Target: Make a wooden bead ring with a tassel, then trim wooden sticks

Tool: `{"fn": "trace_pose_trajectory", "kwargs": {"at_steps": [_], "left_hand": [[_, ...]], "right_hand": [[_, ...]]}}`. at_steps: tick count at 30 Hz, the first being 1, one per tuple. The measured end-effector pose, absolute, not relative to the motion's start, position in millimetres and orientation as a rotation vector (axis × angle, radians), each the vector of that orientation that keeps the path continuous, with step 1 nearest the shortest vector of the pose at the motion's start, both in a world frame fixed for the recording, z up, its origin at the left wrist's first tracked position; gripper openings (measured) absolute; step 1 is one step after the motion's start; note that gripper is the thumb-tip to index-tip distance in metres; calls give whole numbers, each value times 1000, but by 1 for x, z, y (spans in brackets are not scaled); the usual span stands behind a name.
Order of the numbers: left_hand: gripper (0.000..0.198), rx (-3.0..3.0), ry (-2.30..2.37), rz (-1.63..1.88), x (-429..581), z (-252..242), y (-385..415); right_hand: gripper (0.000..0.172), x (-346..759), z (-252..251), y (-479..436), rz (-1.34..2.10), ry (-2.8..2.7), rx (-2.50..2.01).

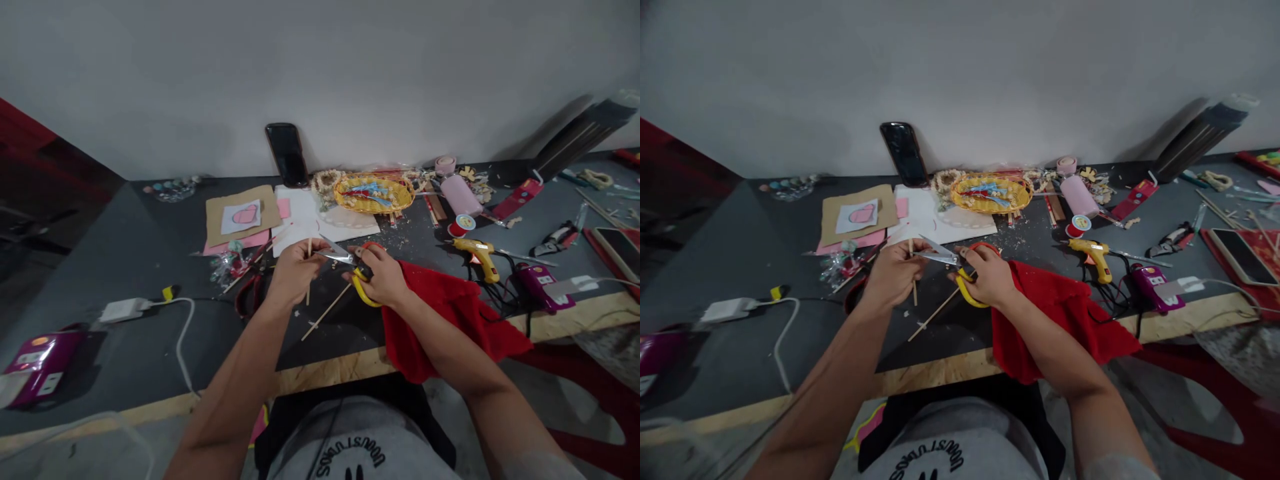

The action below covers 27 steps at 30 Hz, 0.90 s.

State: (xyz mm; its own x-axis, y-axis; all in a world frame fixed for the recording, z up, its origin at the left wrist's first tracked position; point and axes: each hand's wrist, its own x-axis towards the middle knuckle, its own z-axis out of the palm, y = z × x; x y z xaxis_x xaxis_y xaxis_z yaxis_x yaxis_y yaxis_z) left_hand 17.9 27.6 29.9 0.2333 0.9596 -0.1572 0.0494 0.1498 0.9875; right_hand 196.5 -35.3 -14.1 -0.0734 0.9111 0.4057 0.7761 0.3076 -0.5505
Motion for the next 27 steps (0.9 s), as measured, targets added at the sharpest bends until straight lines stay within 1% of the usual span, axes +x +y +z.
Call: {"fn": "trace_pose_trajectory", "kwargs": {"at_steps": [12,18,25,27], "left_hand": [[19,1202,1165,868,21,21,27],[17,1177,1128,875,20,20,25],[20,1200,1024,900,18,16,23],[19,1206,1039,904,18,17,22]], "right_hand": [[56,198,-17,-33,173,-1927,-1610],[54,197,-19,-33,147,-1919,-1574],[52,196,-20,-34,154,-1929,-1601],[53,196,-18,-34,133,-1931,-1608]]}}
